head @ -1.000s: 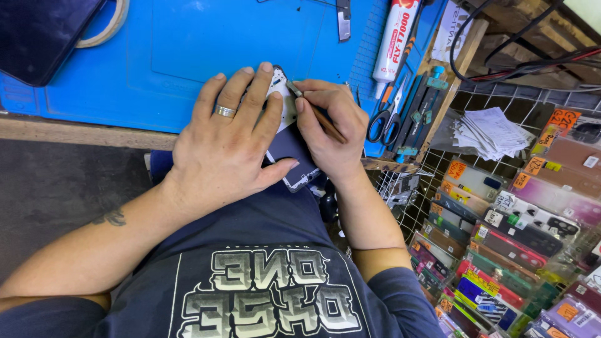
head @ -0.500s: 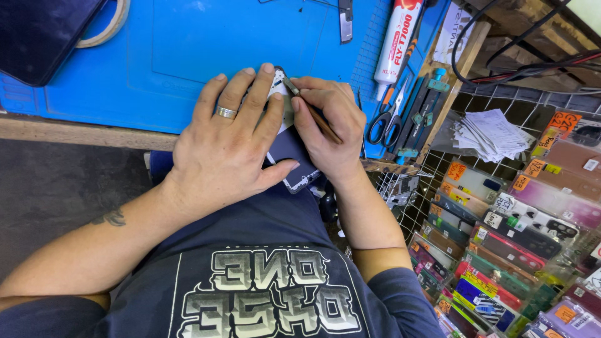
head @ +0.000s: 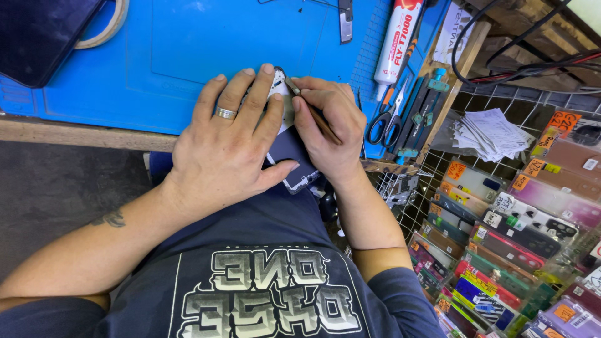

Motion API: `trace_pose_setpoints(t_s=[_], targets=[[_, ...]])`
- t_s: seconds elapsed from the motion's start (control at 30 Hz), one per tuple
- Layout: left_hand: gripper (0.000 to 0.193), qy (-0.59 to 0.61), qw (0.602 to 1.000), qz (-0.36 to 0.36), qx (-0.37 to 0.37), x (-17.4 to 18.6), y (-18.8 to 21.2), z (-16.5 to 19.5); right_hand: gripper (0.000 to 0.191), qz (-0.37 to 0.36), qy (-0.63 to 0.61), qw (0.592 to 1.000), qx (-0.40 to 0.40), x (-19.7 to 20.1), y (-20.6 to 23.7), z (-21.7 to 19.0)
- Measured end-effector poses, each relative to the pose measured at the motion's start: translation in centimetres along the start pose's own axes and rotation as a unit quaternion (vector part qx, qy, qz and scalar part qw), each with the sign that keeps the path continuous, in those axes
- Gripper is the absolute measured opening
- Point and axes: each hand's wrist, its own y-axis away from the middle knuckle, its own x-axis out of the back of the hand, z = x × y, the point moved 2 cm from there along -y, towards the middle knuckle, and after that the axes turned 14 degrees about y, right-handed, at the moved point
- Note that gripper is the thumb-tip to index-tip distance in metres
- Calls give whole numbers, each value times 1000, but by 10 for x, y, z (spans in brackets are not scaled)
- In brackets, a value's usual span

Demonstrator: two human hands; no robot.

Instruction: The person uses a small metal tool to scrape and clean the edges of a disassembled smartphone frame on a blue work mat. The hands carefully work along the perimeter of the device, removing residue from the metal casing.

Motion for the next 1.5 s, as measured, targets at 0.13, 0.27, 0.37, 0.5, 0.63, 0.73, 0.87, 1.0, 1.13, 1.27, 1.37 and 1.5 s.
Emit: trace_pose_setpoints(t_s=[0.13,0.27,0.37,0.5,0.63,0.73,0.87,1.0,1.13,1.27,1.37,1.5], targets=[[86,-2,1000,0,2,0,0,0,12,-3,4,1000,6,1,0,-1],[86,-6,1000,0,-2,-1,0,0,12,0,4,1000,3,0,-1,-2],[86,-6,1000,1,-2,0,1,0,11,0,4,1000,4,-1,-1,-2],[86,-7,1000,1,-3,0,1,0,11,-3,5,1000,7,0,-3,-3],[86,-8,1000,2,-4,-1,1,-1,10,-4,8,1000,7,-1,-5,-4],[86,-4,1000,0,-2,-1,1,-1,9,-7,9,1000,7,-2,-7,-4],[87,-4,1000,-1,-7,-1,1,-1,9,-6,6,1000,10,-2,-8,-4],[85,0,1000,0,-1,-1,0,-1,9,-4,14,1000,18,0,-6,-5],[86,-4,1000,-5,-2,0,1,-1,8,-12,1,1000,6,0,-3,-4],[85,-8,1000,-5,-2,0,0,0,9,-9,-9,1000,7,1,-3,-2],[85,-16,1000,-6,1,0,1,0,10,-9,-8,1000,4,0,-2,-2],[85,-9,1000,-6,-1,-1,1,0,10,-8,-4,1000,1,0,-1,-2]])
